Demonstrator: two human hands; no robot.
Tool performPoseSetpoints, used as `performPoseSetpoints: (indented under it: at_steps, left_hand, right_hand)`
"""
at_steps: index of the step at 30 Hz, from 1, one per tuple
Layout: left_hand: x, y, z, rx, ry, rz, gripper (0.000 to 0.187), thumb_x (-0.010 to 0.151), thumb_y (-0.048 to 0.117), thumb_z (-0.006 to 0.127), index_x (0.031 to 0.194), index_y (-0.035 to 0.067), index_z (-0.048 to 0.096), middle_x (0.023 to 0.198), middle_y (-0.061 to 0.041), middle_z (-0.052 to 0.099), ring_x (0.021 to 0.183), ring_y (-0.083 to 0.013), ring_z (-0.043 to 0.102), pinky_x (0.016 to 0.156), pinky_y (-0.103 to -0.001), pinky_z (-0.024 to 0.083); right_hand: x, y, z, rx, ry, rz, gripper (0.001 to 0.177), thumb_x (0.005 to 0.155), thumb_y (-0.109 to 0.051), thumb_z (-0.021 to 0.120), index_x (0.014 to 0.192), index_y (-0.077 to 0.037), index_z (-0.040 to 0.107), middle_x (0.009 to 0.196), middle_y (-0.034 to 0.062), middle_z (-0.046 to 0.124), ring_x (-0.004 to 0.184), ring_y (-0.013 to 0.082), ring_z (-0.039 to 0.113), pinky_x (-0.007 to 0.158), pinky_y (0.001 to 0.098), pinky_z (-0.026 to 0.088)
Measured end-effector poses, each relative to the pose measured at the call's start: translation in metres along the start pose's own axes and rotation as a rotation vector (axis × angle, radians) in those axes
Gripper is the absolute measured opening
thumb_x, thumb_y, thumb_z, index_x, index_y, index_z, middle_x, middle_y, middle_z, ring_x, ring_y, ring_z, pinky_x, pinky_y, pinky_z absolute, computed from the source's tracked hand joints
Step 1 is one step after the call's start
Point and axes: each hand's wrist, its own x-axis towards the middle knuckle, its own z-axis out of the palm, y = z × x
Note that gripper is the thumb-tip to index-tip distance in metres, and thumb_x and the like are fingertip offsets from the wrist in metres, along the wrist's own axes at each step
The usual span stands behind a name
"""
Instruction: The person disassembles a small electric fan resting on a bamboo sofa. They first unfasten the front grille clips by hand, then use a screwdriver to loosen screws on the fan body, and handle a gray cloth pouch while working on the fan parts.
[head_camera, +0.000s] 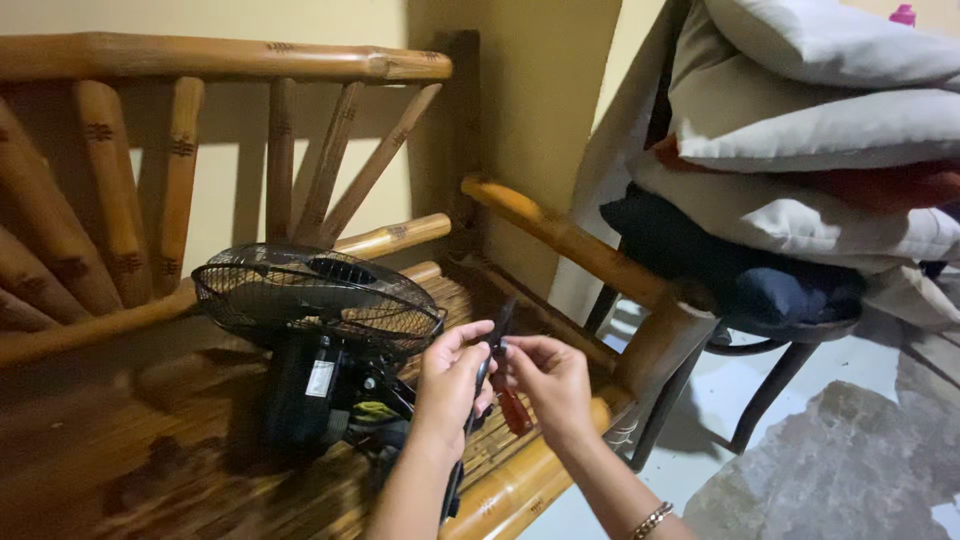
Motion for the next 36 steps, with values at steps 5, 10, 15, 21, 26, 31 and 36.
performPoseSetpoints:
  at_steps: [5, 10, 15, 21, 26, 31, 36]
  left_hand:
    - [0.001, -0.012, -0.002, 0.082, 0.047, -0.022, 0.031, 0.098, 0.012, 0.054, 0.128, 0.005, 0.060, 0.076, -0.008, 0.065, 0.043, -0.0093, 0.045, 0.035, -0.023, 0.032]
    - [0.004, -0.036, -0.002, 0.073, 0.015, 0.109, 0.034, 0.099, 0.013, 0.056, 0.129, 0.002, 0.067, 0.078, -0.003, 0.061, 0.044, -0.0041, 0.041, 0.036, -0.020, 0.031]
    - [0.028, -0.048, 0.005, 0.093, 0.036, 0.120, 0.036, 0.099, 0.013, 0.055, 0.131, 0.003, 0.066, 0.080, -0.002, 0.064, 0.043, -0.0054, 0.043, 0.036, -0.021, 0.034]
    - [0.020, -0.053, 0.006, 0.067, 0.137, 0.053, 0.048, 0.096, 0.014, 0.058, 0.143, 0.010, 0.049, 0.078, -0.007, 0.064, 0.045, -0.0089, 0.049, 0.039, -0.024, 0.038]
    - [0.015, -0.054, -0.001, 0.066, 0.078, 0.090, 0.046, 0.097, 0.010, 0.060, 0.141, 0.002, 0.050, 0.085, -0.008, 0.070, 0.057, -0.0120, 0.062, 0.053, -0.026, 0.051]
    - [0.016, -0.054, -0.002, 0.028, 0.055, 0.045, 0.040, 0.096, 0.008, 0.061, 0.135, 0.002, 0.063, 0.087, -0.003, 0.072, 0.062, -0.0073, 0.063, 0.057, -0.022, 0.052]
    - [0.013, -0.054, 0.013, 0.093, 0.197, 0.040, 0.030, 0.094, 0.012, 0.067, 0.123, 0.004, 0.071, 0.072, -0.005, 0.064, 0.048, -0.0088, 0.051, 0.042, -0.025, 0.037]
  right_hand:
    - [-0.007, 0.008, -0.003, 0.046, 0.022, 0.101, 0.021, 0.094, -0.009, 0.070, 0.106, 0.008, 0.076, 0.072, 0.0089, 0.071, 0.052, 0.0118, 0.058, 0.045, 0.0252, 0.043]
    - [-0.002, 0.015, 0.002, -0.069, 0.104, -0.024, 0.017, 0.092, -0.005, 0.071, 0.102, 0.007, 0.079, 0.072, 0.0067, 0.074, 0.055, 0.0078, 0.062, 0.047, 0.0228, 0.048]
    - [0.006, 0.024, -0.004, 0.027, 0.128, 0.046, 0.020, 0.094, -0.005, 0.067, 0.107, 0.003, 0.079, 0.073, 0.0042, 0.073, 0.053, 0.0045, 0.056, 0.044, 0.0211, 0.042]
    - [0.007, 0.035, -0.017, 0.052, 0.094, 0.072, 0.023, 0.094, -0.007, 0.071, 0.112, 0.004, 0.080, 0.077, 0.0100, 0.076, 0.052, 0.0096, 0.056, 0.043, 0.0233, 0.041]
    - [0.006, 0.028, -0.021, 0.204, 0.075, 0.185, 0.022, 0.089, -0.004, 0.073, 0.108, 0.006, 0.075, 0.087, 0.0120, 0.078, 0.065, 0.0127, 0.071, 0.058, 0.0255, 0.058]
    - [0.007, 0.008, -0.016, 0.104, 0.083, 0.198, 0.021, 0.088, -0.004, 0.075, 0.106, 0.006, 0.076, 0.084, 0.0108, 0.078, 0.059, 0.0122, 0.065, 0.054, 0.0261, 0.055]
    - [-0.010, 0.010, -0.007, -0.195, 0.211, 0.066, 0.017, 0.088, -0.006, 0.073, 0.102, 0.004, 0.077, 0.076, 0.0110, 0.076, 0.056, 0.0125, 0.062, 0.047, 0.0289, 0.050]
